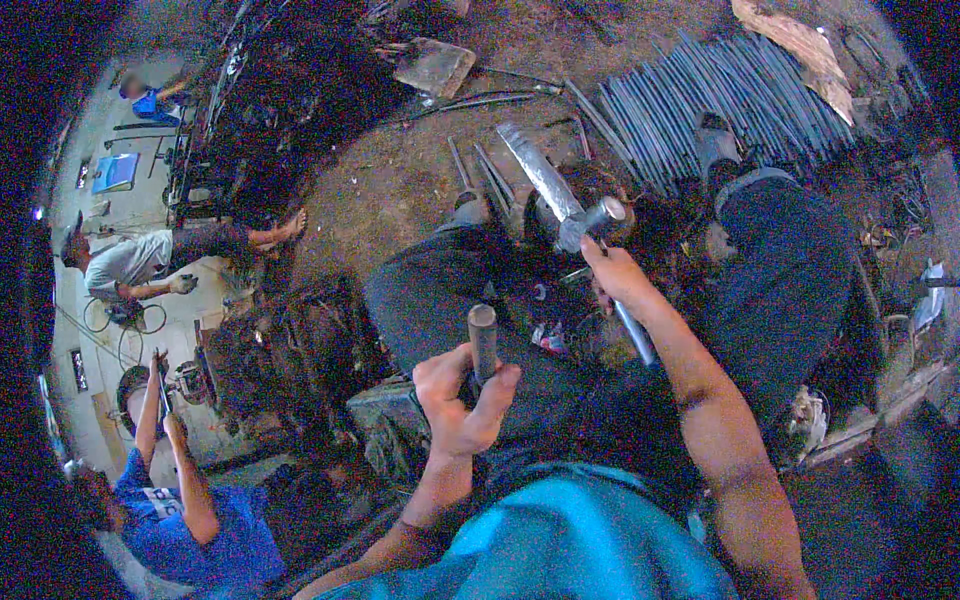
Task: Straightening and shaping metal rods using a hammer and anvil.
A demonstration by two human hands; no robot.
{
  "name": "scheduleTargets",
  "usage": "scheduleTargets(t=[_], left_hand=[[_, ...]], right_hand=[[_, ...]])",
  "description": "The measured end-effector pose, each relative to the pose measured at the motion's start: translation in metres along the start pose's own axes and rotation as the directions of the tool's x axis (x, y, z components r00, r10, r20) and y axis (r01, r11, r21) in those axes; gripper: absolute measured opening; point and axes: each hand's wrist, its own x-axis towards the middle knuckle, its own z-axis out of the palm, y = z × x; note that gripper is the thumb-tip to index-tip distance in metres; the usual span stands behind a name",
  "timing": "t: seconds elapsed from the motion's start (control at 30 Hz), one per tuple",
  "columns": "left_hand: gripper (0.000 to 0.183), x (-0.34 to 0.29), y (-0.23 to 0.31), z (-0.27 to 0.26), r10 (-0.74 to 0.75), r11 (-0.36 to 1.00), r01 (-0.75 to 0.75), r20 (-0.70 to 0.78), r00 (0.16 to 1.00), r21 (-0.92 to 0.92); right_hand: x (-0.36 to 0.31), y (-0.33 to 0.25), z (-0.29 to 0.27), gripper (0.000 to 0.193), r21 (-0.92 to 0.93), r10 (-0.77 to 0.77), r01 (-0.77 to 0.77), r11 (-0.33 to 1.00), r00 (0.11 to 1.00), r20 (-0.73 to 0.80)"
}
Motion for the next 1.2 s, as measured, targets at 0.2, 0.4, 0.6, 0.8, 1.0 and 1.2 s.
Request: scheduleTargets(t=[0.2,0.4,0.6,0.8,1.0,1.2], left_hand=[[0.023,-0.005,0.0,0.005,-0.108,0.992,0.11,-0.038,0.993,0.065],[0.023,-0.006,-0.005,0.012,-0.19,0.98,0.193,-0.066,0.98,0.047],[0.028,0.025,-0.044,0.055,-0.244,0.969,0.244,-0.003,0.97,0.04],[0.039,0.026,-0.132,0.116,-0.45,0.872,0.396,0.151,0.88,0.288],[0.038,0.022,-0.149,0.127,-0.471,0.851,0.356,0.262,0.842,0.386],[0.044,0.024,-0.157,0.134,-0.55,0.809,0.404,0.304,0.778,0.427]], right_hand=[[0.009,0.006,-0.006,0.059,-0.016,-0.004,0.003,1.0,1.0,-0.011],[0.008,0.012,-0.009,0.062,0.033,0.023,-0.022,0.999,0.999,-0.029],[0.014,0.013,-0.015,0.057,0.163,-0.006,-0.01,0.987,0.995,0.099],[-0.014,-0.021,-0.024,0.041,0.0,-0.118,0.123,0.992,0.951,-0.287],[-0.02,-0.026,-0.024,0.039,-0.298,-0.278,0.169,0.939,0.885,-0.373],[-0.052,-0.053,-0.01,0.03,-0.454,-0.603,0.443,0.773,0.735,-0.309]])
